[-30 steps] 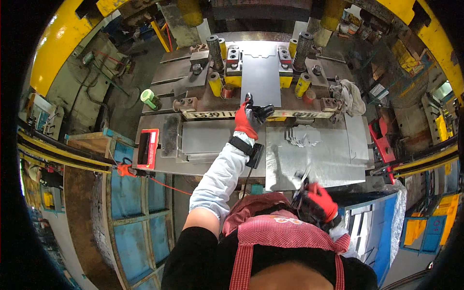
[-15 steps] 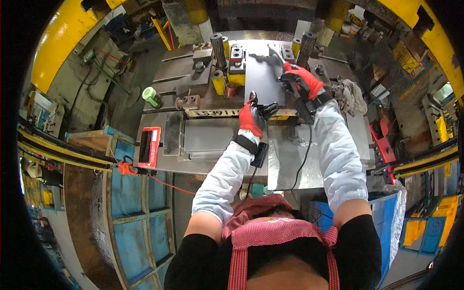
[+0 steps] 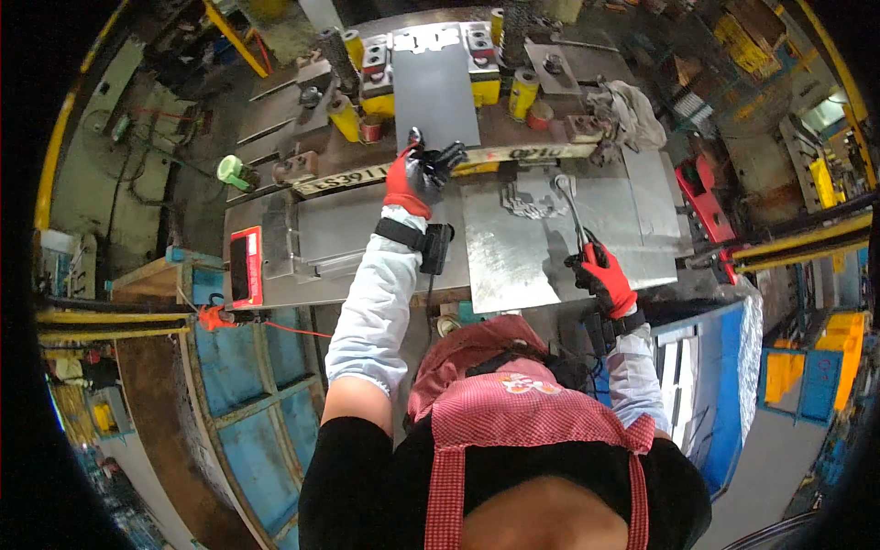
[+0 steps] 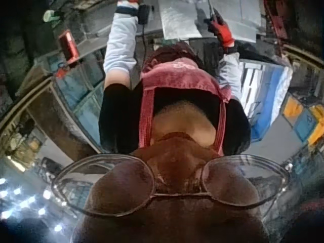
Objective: Operating a manual metal stamping press to form metal parts.
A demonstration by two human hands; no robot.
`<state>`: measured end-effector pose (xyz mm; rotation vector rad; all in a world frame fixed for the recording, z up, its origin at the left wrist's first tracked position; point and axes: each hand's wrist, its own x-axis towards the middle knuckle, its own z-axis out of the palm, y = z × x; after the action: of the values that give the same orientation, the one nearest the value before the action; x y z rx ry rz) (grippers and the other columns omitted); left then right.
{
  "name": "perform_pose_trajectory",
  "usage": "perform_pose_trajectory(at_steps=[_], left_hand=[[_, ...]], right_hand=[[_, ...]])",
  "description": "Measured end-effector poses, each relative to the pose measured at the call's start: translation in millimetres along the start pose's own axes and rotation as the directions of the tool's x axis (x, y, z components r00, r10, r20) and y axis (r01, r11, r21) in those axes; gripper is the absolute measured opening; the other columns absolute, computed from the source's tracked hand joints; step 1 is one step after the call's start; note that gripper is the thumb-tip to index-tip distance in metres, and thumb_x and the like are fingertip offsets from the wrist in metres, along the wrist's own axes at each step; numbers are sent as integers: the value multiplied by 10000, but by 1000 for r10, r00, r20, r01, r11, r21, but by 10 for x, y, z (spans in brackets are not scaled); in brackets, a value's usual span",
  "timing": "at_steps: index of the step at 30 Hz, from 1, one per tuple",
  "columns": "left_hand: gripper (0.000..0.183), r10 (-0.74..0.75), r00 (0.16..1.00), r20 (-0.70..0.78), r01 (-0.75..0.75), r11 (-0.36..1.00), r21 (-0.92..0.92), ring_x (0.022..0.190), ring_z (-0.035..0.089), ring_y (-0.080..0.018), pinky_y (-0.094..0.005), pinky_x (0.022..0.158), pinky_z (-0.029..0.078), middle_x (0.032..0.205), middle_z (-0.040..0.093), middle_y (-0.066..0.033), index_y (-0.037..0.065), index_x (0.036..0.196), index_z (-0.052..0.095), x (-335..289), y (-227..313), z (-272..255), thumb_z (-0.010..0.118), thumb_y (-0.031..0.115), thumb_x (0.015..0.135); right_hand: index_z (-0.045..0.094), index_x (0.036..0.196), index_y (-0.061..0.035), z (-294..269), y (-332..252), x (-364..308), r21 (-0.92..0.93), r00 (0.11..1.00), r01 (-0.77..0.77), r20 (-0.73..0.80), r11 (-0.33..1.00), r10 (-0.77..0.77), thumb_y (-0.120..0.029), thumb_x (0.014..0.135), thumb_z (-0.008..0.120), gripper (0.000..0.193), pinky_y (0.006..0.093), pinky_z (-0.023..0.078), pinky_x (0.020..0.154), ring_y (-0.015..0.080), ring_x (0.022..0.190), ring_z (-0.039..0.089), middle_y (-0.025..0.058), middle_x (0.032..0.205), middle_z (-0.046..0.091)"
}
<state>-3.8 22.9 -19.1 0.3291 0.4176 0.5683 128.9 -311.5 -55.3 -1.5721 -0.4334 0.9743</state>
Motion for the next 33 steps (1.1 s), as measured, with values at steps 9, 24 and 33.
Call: perform_pose_trajectory(at_steps=[9, 24, 33], left_hand=[[438, 130, 988, 83, -124, 989, -78, 851, 581, -405, -450, 756, 505, 985, 522, -322, -55, 1145, 349, 363, 87, 95, 447, 287, 889], [524, 34, 980, 199, -56, 992, 110, 997, 530, -351, -424, 803, 482, 1102, 513, -233, -14, 1200, 396, 159, 290, -15, 394, 405, 887], [421, 661, 747, 75, 155, -283, 947, 1072, 464, -314, -397, 904, 358, 1118, 534, -102, 157, 1187, 494, -1650, -794, -1515, 518, 350, 814]], right_hand=[[461, 822, -105, 114, 138, 73, 144, 988, 6, -151, 989, 16, -197, 806, 551, 130, 226, 336, 365, 79, 416, 405, 12, 620, 516], [426, 1174, -184, -685, 939, 448, 641, 998, -25, -24, 767, 53, -271, 866, 496, 328, 382, 491, 533, 239, 590, 570, 167, 864, 589], [401, 1230, -218, -664, 875, 344, 663, 1000, 16, 6, 749, -27, -283, 855, 507, 395, 394, 510, 554, 244, 609, 581, 163, 902, 589]])
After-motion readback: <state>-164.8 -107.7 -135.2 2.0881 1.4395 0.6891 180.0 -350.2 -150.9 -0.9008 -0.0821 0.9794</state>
